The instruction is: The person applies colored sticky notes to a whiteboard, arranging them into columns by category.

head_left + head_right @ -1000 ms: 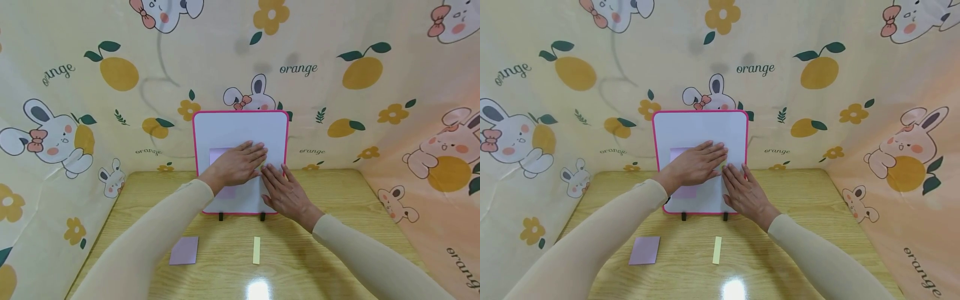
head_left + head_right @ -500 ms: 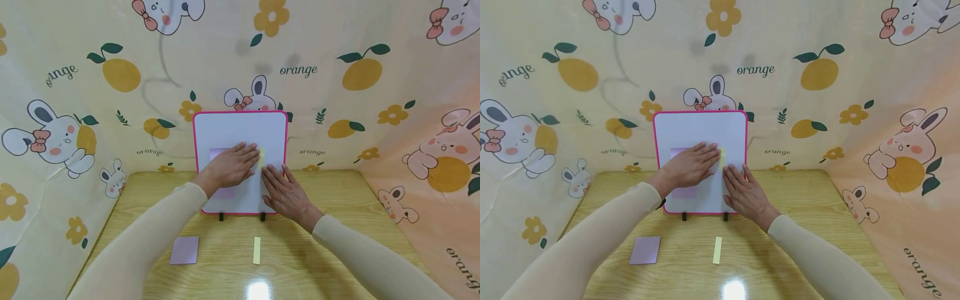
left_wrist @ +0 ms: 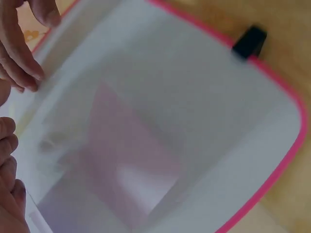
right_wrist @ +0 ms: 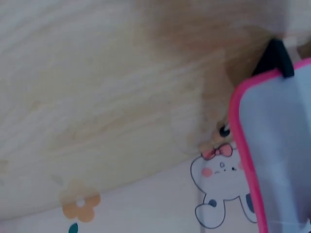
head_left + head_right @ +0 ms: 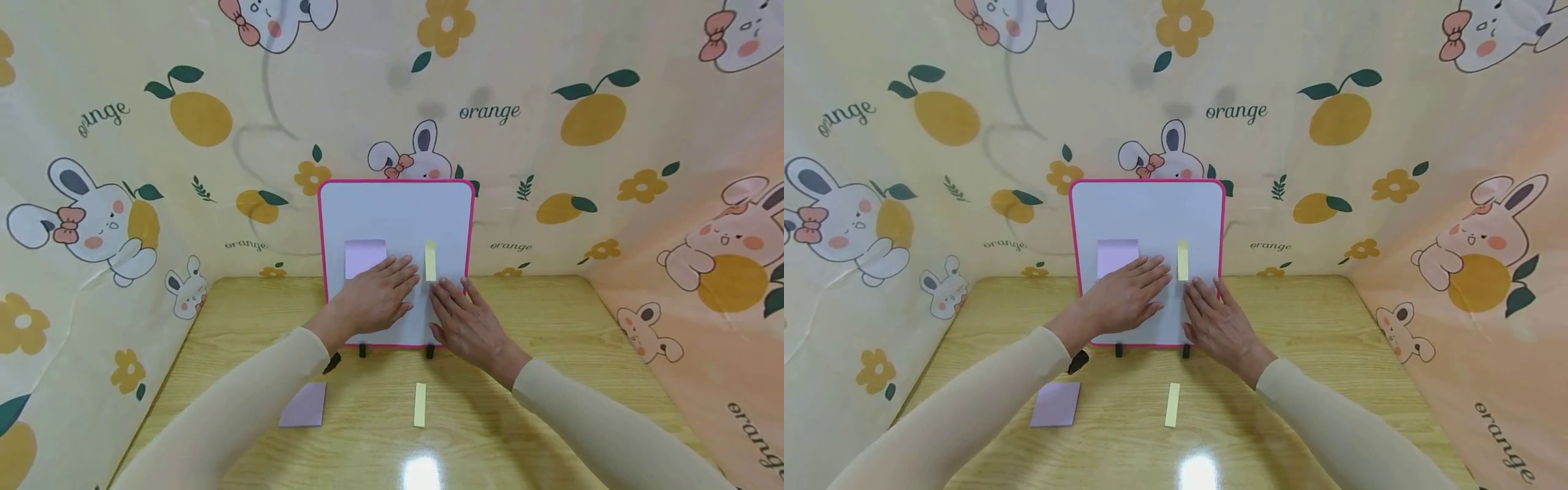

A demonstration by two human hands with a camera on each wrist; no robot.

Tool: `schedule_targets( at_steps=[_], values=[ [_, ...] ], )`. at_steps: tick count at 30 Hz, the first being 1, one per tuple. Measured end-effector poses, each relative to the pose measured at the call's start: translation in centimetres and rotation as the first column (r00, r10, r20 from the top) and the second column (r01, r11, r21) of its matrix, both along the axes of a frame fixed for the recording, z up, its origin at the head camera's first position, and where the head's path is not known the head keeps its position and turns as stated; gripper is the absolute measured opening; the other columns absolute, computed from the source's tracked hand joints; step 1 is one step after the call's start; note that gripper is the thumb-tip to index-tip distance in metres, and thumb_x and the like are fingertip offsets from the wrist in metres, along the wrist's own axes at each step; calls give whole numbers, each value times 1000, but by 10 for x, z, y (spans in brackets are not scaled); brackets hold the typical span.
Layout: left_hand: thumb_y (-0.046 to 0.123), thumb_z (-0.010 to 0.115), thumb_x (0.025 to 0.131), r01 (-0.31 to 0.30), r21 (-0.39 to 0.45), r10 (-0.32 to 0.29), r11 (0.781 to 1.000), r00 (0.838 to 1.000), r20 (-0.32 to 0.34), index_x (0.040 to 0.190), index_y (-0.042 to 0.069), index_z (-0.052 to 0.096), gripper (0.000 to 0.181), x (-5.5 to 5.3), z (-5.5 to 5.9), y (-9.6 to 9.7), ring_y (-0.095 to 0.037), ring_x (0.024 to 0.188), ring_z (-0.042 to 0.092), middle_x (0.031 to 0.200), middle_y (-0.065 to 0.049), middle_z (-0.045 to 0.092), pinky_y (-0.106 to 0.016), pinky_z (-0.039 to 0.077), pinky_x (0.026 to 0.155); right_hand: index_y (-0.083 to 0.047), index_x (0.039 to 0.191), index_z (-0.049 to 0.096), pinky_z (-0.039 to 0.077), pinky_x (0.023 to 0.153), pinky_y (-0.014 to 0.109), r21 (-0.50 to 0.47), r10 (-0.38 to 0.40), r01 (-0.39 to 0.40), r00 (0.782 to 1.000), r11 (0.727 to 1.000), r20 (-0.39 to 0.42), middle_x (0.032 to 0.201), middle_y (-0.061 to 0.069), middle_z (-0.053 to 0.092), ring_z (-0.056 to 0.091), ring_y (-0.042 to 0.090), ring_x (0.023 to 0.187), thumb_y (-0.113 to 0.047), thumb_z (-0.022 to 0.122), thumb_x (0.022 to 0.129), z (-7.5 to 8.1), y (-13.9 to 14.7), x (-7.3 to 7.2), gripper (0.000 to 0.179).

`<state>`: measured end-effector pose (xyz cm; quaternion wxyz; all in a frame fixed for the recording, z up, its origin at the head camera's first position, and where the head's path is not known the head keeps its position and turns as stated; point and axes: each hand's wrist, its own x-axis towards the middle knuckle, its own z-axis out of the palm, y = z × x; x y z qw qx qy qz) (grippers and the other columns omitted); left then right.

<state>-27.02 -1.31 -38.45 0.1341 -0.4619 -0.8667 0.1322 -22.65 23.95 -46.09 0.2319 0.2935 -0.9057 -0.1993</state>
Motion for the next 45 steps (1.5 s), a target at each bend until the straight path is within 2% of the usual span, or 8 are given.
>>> schedule_targets(
  at_steps=[11, 16, 21, 24, 28, 33, 39, 45],
  values=[
    [32, 55, 109, 62, 179, -73, 982, 996, 56, 154, 6, 54, 52, 52, -41, -24, -28, 157, 38, 162, -10, 51, -42, 30, 131, -1, 140, 64, 42, 121, 55, -177, 32, -33, 999, 984, -9, 142, 15, 66, 59, 34, 134, -38, 72, 98, -19, -1, 28, 57],
    [34, 56, 109, 17, 212, -46, 977, 990, 134, 155, 6, 53, 54, 72, -60, -31, -27, 158, 36, 162, -9, 50, -41, 29, 132, -1, 135, 67, 45, 119, 56, -262, 26, -22, 1000, 965, 12, 136, 16, 69, 62, 36, 128, -37, 76, 95, -25, -5, 44, 55],
    [44, 61, 107, -15, 186, -22, 982, 980, 198, 155, 7, 52, 61, 90, -83, -32, -26, 157, 37, 164, -8, 49, -42, 34, 129, -2, 132, 69, 48, 117, 56, -298, 28, -19, 999, 954, 27, 131, 14, 71, 64, 34, 123, -37, 78, 92, -34, -10, 61, 53],
    [49, 63, 104, -34, 167, -15, 985, 958, 288, 156, 8, 51, 68, 98, -97, -30, -25, 158, 35, 164, -8, 47, -41, 34, 129, -3, 129, 70, 50, 115, 55, -318, 37, -21, 998, 948, 46, 128, 13, 71, 65, 33, 121, -35, 80, 91, -40, -13, 72, 51],
    [54, 64, 101, -37, 154, -27, 987, 916, 399, 158, 7, 48, 75, 105, -110, -26, -24, 160, 31, 166, -7, 44, -37, 29, 131, -3, 128, 71, 51, 113, 55, -343, 73, -37, 993, 939, 93, 129, 12, 72, 66, 32, 122, -33, 82, 90, -48, -15, 86, 49],
    [64, 60, 97, 9, 135, -69, 991, 892, 446, 161, 7, 43, 87, 106, -123, -22, -23, 161, 28, 169, -7, 40, -37, 25, 133, -4, 124, 73, 51, 114, 54, -343, 133, -81, 983, 936, 130, 127, 9, 73, 66, 29, 122, -30, 80, 91, -57, -17, 101, 43],
    [78, 58, 89, 51, 81, -82, 995, 885, 458, 164, 9, 38, 103, 100, -135, -18, -23, 162, 24, 172, -6, 34, -37, 22, 134, -7, 121, 72, 53, 112, 50, -310, 170, -115, 973, 944, 157, 123, 5, 72, 66, 25, 118, -31, 75, 92, -64, -21, 115, 38],
    [84, 54, 85, 51, 26, -58, 998, 888, 455, 165, 10, 35, 111, 100, -137, -17, -22, 163, 22, 173, -4, 32, -37, 21, 134, -8, 120, 71, 52, 112, 48, -317, 200, -130, 959, 940, 200, 123, 3, 70, 64, 23, 119, -35, 77, 94, -66, -24, 121, 38]
  ],
)
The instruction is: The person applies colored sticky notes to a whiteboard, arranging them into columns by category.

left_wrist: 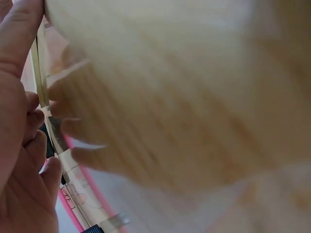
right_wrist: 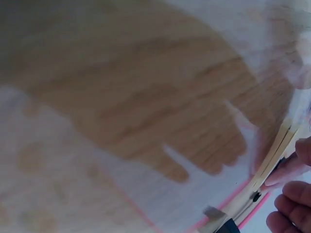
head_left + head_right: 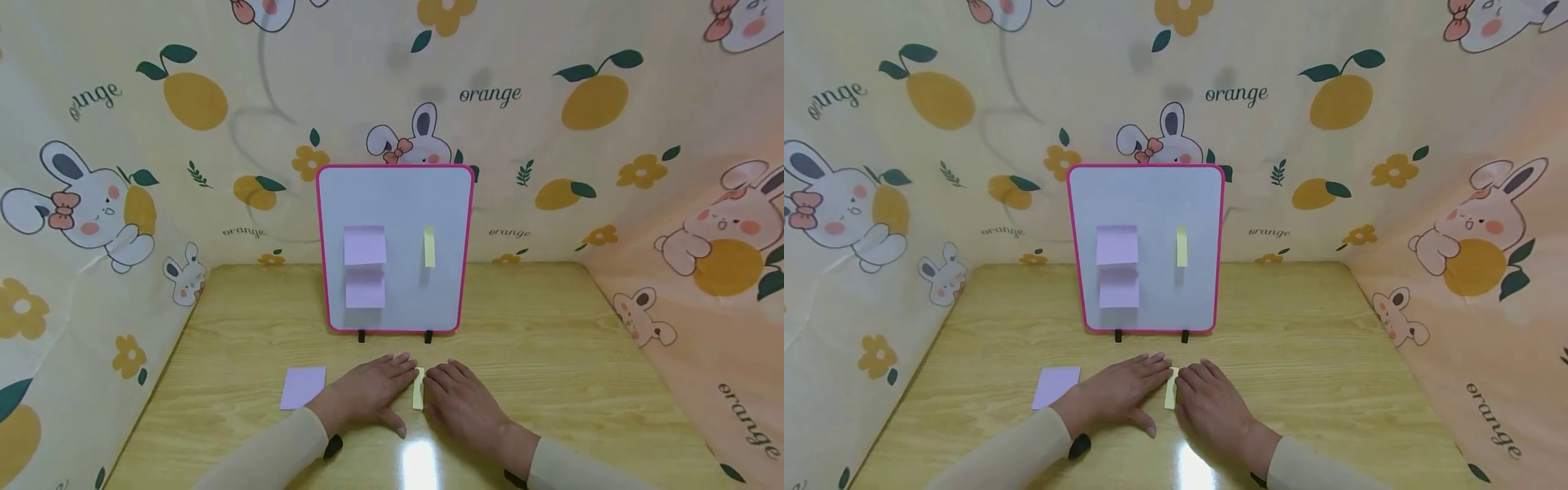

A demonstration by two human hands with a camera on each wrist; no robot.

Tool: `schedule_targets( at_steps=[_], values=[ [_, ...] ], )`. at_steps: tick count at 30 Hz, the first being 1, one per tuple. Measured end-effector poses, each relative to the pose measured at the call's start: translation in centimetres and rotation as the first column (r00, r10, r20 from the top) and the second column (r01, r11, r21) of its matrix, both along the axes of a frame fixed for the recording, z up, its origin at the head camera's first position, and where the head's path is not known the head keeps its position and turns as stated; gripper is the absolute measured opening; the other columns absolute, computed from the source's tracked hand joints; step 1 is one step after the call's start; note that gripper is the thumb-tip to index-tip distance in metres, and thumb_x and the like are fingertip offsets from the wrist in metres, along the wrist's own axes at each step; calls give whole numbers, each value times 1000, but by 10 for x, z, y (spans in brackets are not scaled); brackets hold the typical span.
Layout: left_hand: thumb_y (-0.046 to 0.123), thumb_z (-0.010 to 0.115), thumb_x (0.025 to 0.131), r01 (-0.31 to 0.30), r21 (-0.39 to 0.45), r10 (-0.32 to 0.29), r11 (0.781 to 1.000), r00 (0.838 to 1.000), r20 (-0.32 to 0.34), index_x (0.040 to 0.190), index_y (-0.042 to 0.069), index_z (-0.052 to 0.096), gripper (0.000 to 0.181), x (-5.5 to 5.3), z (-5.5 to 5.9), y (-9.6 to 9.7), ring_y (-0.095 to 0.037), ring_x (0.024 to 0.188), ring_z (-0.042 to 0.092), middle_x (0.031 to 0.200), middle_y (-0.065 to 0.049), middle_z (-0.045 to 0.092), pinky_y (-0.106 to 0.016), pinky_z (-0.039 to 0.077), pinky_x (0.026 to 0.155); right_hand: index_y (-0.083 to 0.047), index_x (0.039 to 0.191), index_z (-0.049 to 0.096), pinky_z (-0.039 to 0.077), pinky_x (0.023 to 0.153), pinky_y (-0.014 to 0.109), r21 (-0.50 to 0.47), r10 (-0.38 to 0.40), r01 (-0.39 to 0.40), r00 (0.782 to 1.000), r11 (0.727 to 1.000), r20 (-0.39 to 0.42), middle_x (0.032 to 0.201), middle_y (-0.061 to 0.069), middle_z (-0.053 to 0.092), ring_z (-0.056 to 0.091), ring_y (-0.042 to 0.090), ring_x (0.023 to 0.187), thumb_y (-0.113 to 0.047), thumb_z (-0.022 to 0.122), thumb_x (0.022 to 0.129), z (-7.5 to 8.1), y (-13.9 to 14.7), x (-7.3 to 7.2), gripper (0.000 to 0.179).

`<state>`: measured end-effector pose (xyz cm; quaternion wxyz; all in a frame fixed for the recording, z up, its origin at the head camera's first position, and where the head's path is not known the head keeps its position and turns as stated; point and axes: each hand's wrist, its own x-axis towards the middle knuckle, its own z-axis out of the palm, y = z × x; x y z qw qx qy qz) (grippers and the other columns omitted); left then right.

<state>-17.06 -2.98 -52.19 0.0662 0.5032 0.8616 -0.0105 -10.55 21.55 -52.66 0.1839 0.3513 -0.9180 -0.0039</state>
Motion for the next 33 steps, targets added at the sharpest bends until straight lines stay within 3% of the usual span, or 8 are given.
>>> schedule_targets(
  at_steps=[8, 14, 18, 25, 33],
  values=[
    [83, 54, 86, -41, -2, 41, 999, 999, 14, 164, 10, 37, 108, 6, -1, -2, -21, 162, 24, 171, -3, 36, -35, 21, 134, -12, 112, 74, 54, 109, 43, 6, 108, -109, 992, 994, 64, 118, -1, 73, 66, 20, 116, -30, 78, 95, -2, -5, -2, 25],
    [82, 53, 88, -35, -8, 35, 999, 999, 3, 164, 11, 39, 105, 8, 0, -3, -20, 162, 23, 172, -4, 35, -34, 22, 134, -13, 108, 75, 55, 107, 43, 1, 145, -145, 988, 989, 60, 113, -3, 73, 65, 19, 114, -32, 79, 95, -5, -10, -2, 23],
    [82, 51, 88, -16, -12, 16, 1000, 1000, -3, 164, 10, 38, 105, 7, 0, -3, -21, 162, 24, 172, -5, 33, -35, 22, 134, -13, 109, 76, 54, 109, 44, 20, 140, -141, 988, 990, 66, 114, -2, 74, 65, 19, 116, -34, 77, 97, -5, -11, -4, 25],
    [82, 51, 89, -35, -3, 36, 999, 997, 65, 165, 10, 36, 106, 5, 1, -4, -20, 162, 24, 172, -4, 33, -35, 21, 134, -14, 105, 74, 53, 106, 44, 21, 130, -132, 990, 991, 60, 110, -2, 73, 64, 20, 113, -39, 79, 94, -3, -11, -7, 28],
    [80, 53, 89, -40, 20, 38, 999, 996, 87, 165, 10, 36, 106, 5, -1, -5, -21, 162, 26, 172, -5, 34, -35, 23, 133, -14, 106, 75, 56, 101, 42, 27, 119, -120, 992, 992, 52, 110, -3, 75, 65, 19, 113, -40, 78, 94, -4, -11, -9, 29]
  ],
)
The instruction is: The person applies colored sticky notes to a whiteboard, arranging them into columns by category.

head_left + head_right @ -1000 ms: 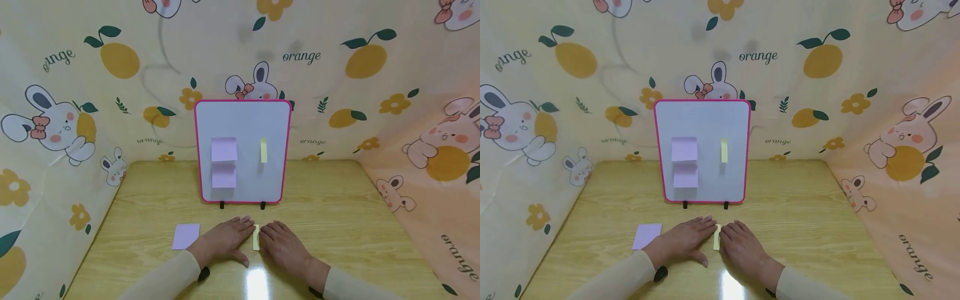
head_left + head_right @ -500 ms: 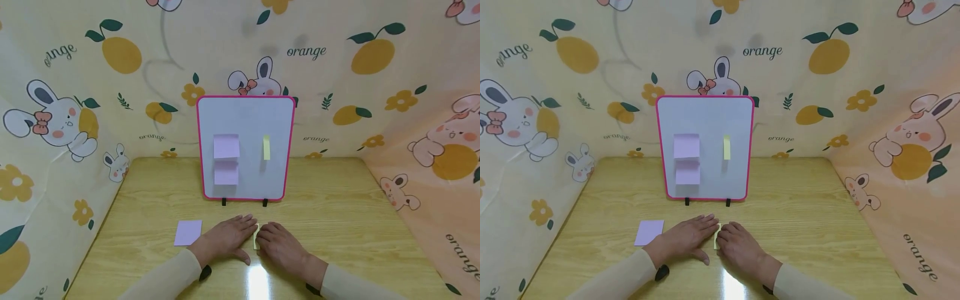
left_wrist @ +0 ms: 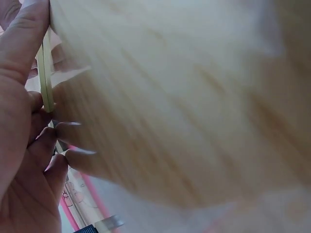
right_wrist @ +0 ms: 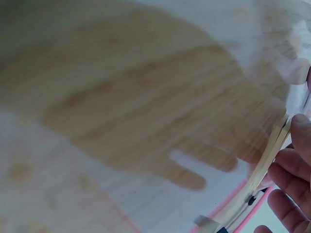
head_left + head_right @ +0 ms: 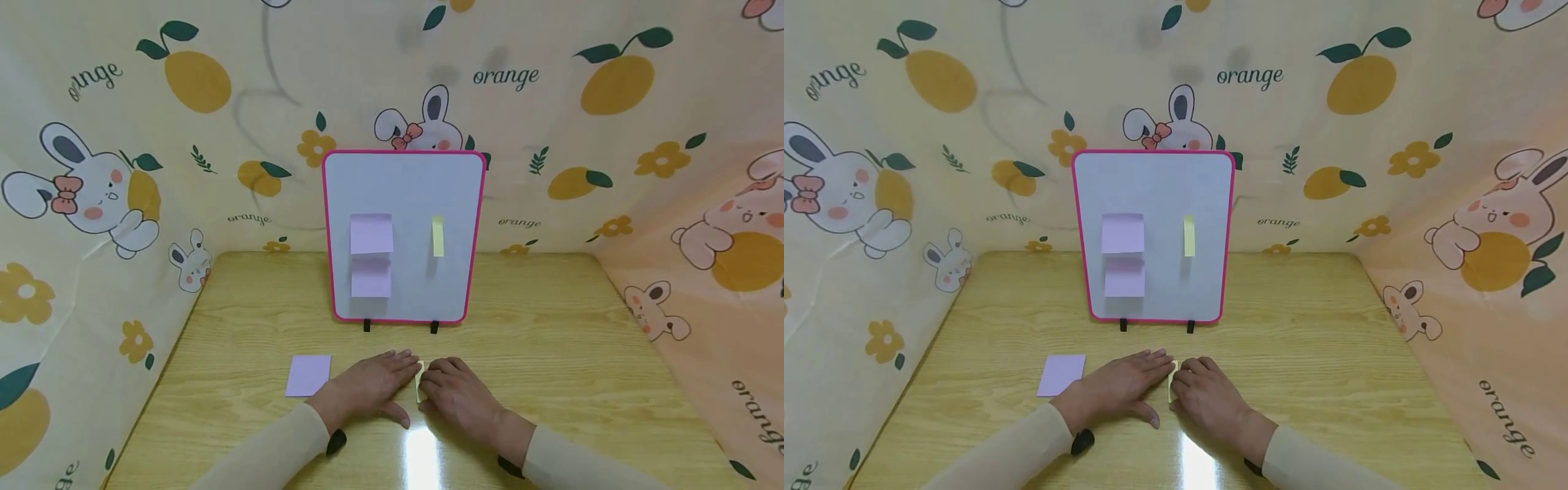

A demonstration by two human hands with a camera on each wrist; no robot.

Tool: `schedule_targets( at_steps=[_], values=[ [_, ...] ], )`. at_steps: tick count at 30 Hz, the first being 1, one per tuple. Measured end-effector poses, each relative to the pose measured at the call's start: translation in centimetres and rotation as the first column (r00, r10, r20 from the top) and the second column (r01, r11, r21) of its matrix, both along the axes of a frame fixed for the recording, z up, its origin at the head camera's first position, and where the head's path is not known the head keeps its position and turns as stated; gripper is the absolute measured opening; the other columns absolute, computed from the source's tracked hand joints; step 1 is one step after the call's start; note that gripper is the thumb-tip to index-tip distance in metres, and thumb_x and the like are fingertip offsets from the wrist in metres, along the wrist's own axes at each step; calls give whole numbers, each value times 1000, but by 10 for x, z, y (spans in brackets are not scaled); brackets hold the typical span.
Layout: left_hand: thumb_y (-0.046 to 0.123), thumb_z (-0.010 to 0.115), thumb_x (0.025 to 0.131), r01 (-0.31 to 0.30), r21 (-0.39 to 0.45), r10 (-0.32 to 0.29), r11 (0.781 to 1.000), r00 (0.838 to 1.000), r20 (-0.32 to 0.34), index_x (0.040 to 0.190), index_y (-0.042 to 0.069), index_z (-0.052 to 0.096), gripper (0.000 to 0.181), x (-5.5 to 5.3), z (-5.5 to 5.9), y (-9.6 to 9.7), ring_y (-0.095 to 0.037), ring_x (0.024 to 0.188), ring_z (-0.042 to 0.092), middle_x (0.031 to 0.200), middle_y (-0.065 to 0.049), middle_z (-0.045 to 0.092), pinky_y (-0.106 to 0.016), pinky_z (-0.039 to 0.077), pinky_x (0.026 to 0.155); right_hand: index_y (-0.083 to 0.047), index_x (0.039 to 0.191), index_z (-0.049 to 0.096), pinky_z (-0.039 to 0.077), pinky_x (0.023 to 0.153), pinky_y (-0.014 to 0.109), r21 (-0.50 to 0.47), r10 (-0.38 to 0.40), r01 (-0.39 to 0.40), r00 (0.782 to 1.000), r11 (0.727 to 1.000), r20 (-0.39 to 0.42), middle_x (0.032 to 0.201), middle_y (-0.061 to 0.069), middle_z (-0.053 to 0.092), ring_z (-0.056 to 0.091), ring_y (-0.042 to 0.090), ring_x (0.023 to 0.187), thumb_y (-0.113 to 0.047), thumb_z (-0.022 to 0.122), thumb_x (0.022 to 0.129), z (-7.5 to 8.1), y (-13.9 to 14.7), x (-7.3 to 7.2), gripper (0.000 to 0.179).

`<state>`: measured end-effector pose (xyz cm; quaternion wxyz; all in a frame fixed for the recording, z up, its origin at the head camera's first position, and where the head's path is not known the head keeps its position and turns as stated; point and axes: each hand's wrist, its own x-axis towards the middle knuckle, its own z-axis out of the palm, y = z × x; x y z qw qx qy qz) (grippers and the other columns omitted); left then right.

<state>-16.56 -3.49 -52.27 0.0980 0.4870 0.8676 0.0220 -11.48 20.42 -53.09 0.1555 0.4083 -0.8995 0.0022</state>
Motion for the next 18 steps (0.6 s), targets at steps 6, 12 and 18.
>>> schedule_targets(
  at_steps=[6, 12, 18],
  values=[
    [82, 52, 88, 6, -7, -7, 1000, 1000, -10, 165, 10, 36, 106, -1, 1, 0, -21, 161, 28, 172, -5, 34, -34, 24, 133, -14, 105, 75, 56, 98, 41, -11, -8, 8, 1000, 1000, 1, 108, -3, 75, 65, 19, 111, -41, 79, 93, 0, 0, 0, 30],
    [82, 52, 88, 10, -17, -11, 1000, 1000, -17, 165, 10, 36, 107, -2, 0, 0, -21, 161, 27, 172, -5, 34, -34, 24, 133, -14, 106, 76, 56, 99, 42, -16, -21, 21, 1000, 1000, 17, 108, -4, 75, 65, 19, 110, -39, 79, 94, 0, -1, 0, 27],
    [81, 52, 88, 14, -10, -14, 1000, 1000, -20, 165, 9, 36, 106, -2, -1, 0, -21, 161, 28, 172, -6, 34, -34, 24, 132, -14, 104, 76, 56, 97, 41, -42, -6, 6, 1000, 999, 9, 106, -4, 75, 65, 18, 108, -30, 78, 96, 0, -1, -1, 18]
  ],
)
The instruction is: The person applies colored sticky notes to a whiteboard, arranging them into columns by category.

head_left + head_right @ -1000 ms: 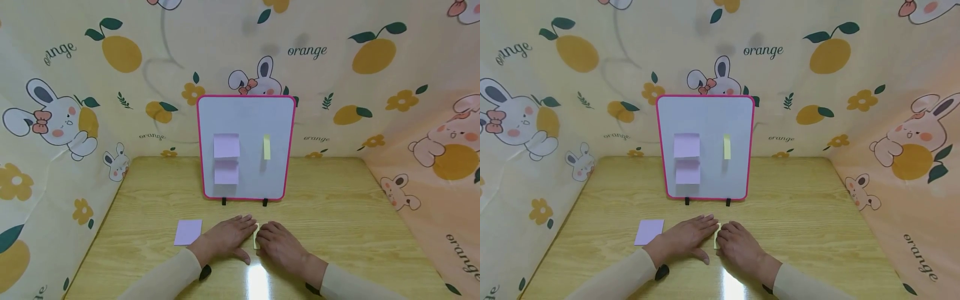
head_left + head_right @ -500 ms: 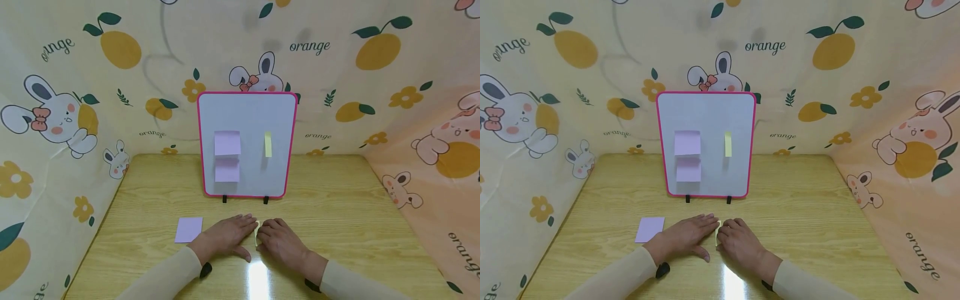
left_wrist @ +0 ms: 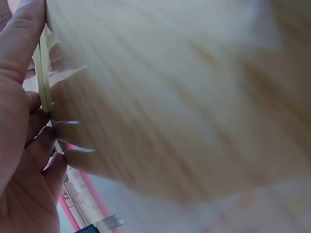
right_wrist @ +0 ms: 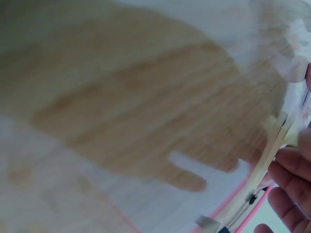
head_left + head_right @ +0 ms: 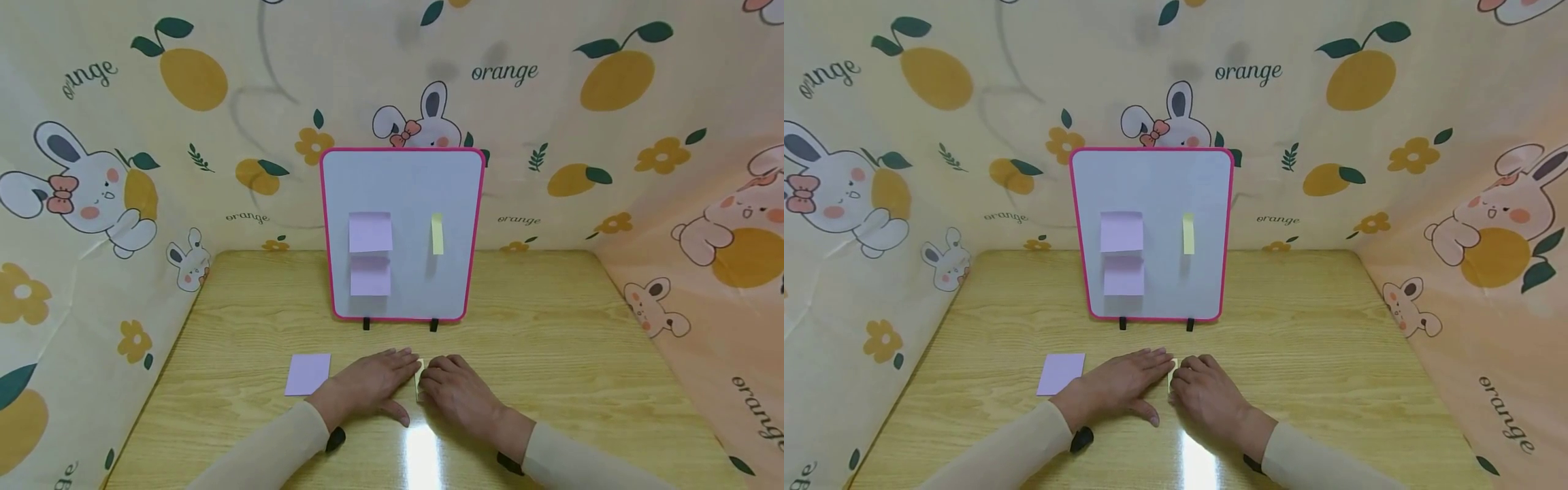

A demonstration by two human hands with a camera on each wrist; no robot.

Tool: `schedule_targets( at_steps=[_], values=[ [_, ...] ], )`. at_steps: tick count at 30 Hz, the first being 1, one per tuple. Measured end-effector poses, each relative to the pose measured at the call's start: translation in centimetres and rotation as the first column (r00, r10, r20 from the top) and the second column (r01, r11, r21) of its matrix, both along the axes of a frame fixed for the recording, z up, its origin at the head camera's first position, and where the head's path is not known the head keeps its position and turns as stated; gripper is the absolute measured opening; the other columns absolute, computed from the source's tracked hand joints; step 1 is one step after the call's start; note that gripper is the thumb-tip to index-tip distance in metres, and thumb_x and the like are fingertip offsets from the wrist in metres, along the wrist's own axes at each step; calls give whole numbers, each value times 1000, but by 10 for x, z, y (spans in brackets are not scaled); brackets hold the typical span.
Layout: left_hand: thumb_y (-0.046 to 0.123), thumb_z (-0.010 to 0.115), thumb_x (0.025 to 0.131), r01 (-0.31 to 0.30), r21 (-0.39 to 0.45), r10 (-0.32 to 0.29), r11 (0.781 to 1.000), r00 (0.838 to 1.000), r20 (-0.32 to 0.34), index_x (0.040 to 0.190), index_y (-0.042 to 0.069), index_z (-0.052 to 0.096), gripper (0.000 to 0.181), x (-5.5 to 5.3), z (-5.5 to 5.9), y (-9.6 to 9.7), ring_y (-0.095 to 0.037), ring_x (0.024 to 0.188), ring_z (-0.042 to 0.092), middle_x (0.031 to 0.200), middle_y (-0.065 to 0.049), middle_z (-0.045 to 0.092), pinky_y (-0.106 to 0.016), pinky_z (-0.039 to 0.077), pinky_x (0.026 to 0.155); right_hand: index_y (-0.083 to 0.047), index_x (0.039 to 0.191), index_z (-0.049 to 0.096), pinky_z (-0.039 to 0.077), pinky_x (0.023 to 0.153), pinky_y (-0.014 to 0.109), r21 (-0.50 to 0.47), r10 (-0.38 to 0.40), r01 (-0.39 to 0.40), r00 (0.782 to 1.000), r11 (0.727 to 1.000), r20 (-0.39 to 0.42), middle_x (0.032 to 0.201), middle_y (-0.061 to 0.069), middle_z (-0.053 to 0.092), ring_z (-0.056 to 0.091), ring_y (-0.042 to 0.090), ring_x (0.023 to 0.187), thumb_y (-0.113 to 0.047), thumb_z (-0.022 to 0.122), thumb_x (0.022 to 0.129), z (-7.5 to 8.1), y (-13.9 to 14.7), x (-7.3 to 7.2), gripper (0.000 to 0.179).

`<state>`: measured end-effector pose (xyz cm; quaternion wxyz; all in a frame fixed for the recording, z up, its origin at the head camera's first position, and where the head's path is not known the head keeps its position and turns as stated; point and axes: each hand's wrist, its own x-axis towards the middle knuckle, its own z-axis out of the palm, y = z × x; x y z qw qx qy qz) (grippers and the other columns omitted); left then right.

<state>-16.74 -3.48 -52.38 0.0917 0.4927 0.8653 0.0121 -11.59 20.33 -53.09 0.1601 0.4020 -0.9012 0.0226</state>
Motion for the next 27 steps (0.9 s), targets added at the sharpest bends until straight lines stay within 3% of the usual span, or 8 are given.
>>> schedule_targets(
  at_steps=[5, 17, 27],
  values=[
    [80, 54, 88, -9, -1, 9, 1000, 1000, 20, 165, 9, 36, 106, 0, 2, 0, -21, 161, 28, 172, -6, 34, -34, 24, 133, -14, 100, 75, 56, 96, 42, -12, 8, -8, 1000, 1000, -21, 103, -4, 75, 65, 18, 106, -24, 77, 94, -1, 0, -1, 11],
    [80, 55, 88, -19, 9, 19, 1000, 999, 37, 165, 10, 36, 106, 0, 2, 0, -20, 161, 27, 172, -6, 34, -34, 23, 133, -14, 94, 67, 55, 95, 40, -8, -11, 10, 998, 1000, -61, 99, -2, 72, 63, 18, 102, -26, 79, 94, 3, -4, -3, 17],
    [78, 58, 87, -27, 35, 25, 999, 998, 60, 165, 12, 36, 105, 0, 1, 1, -20, 161, 28, 172, -4, 34, -35, 24, 133, -11, 101, 61, 51, 81, 33, -6, -68, 67, 994, 998, -82, 93, 0, 62, 56, 19, 94, -19, 73, 95, 3, -9, -4, 16]
  ],
)
